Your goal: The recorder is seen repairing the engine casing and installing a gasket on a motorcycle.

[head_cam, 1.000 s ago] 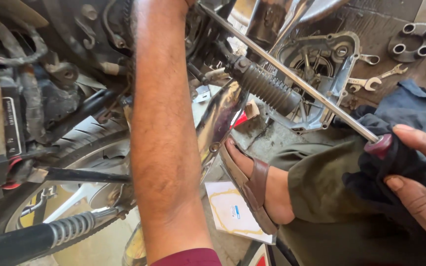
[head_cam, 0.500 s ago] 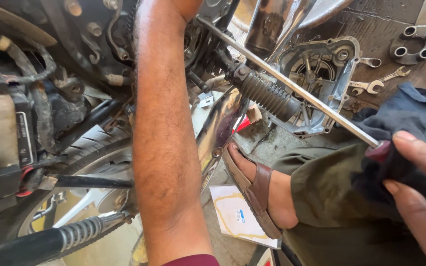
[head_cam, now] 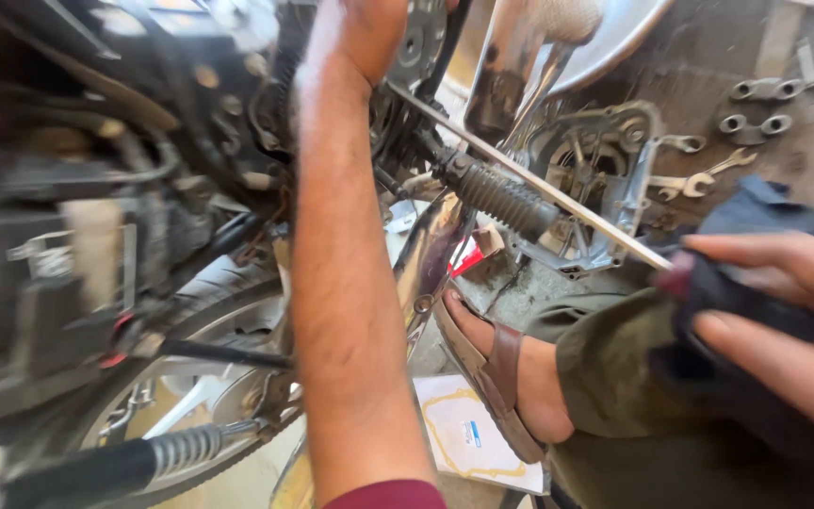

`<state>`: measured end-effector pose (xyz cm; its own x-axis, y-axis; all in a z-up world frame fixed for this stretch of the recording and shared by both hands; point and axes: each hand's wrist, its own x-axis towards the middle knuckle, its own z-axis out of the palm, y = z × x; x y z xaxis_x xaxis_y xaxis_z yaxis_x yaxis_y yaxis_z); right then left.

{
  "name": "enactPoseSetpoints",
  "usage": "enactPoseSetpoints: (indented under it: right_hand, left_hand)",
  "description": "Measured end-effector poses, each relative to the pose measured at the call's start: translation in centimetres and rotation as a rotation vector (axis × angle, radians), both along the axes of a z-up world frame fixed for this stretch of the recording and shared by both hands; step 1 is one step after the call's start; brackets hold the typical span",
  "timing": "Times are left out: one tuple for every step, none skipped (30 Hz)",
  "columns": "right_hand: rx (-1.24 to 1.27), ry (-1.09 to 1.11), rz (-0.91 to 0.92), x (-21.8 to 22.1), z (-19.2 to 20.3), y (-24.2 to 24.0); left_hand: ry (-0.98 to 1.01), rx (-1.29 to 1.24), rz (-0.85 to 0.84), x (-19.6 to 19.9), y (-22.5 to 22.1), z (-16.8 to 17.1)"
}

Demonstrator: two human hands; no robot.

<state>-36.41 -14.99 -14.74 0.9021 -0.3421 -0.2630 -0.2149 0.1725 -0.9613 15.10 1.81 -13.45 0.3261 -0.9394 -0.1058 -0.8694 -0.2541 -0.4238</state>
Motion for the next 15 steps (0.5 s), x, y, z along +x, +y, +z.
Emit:
enactPoseSetpoints:
  right_hand:
    - [-0.026,0.156,0.104,0.8,1.2,-0.6]
    - [-0.065,0.299,0.199,2.0,2.5,-1.8]
    - [-0.086,0.267,0.179,1.6,2.0,-2.1]
    - [-0.053,0.213,0.190,1.3,1.4,-2.2]
    - [-0.021,0.158,0.203,1.3,0.6,-2.3]
    - [-0.026,0.141,0.200,0.4,-0.2,-2.7]
    - [0.051,0.086,0.221,-0.2,-1.2,-3.2]
    - [0.139,0.040,0.245,-1.1,-2.4,-3.2]
    - [0.145,0.031,0.245,-2.0,-5.1,-2.9]
    - [0.369,-0.057,0.276,-2.6,-7.7,-2.7]
    - [0.594,-0.144,0.309,-3.1,-10.5,-2.4]
    - [0.599,-0.149,0.310,-2.7,-8.6,-1.9]
    - [0.517,-0.168,0.383,-2.3,-6.8,-1.3]
    - [0.441,-0.178,0.455,-2.1,-5.0,-0.5]
    - [0.454,-0.175,0.454,-2.4,-5.0,0.0]
  left_hand:
    - [0.118,-0.222,0.031,-2.6,-1.0,2.0]
    - [0.225,-0.456,0.045,-4.9,-2.5,4.4]
    - [0.195,-0.475,0.019,-7.2,-3.4,6.3]
    - [0.342,-0.706,0.020,-9.8,-3.7,7.7]
    - [0.496,-0.935,0.009,-12.1,-3.9,8.9]
    - [0.481,-0.937,-0.003,-15.3,-3.7,9.8]
    - [0.629,-1.148,0.028,-18.4,-3.6,10.4]
    - [0.787,-1.346,0.070,-21.6,-3.1,10.7]
    - [0.780,-1.340,0.067,-25.9,-2.5,10.0]
    - [0.886,-1.506,0.198,-30.0,-1.8,9.3]
    - [0.997,-1.665,0.337,-34.0,-1.1,8.4]
    - [0.993,-1.660,0.336,-37.0,-0.9,6.8]
    - [1.043,-1.866,0.281,-40.0,-0.7,5.0]
    - [1.090,-2.069,0.231,-43.2,-0.2,3.2]
    - [1.088,-2.061,0.244,-44.3,1.1,2.2]
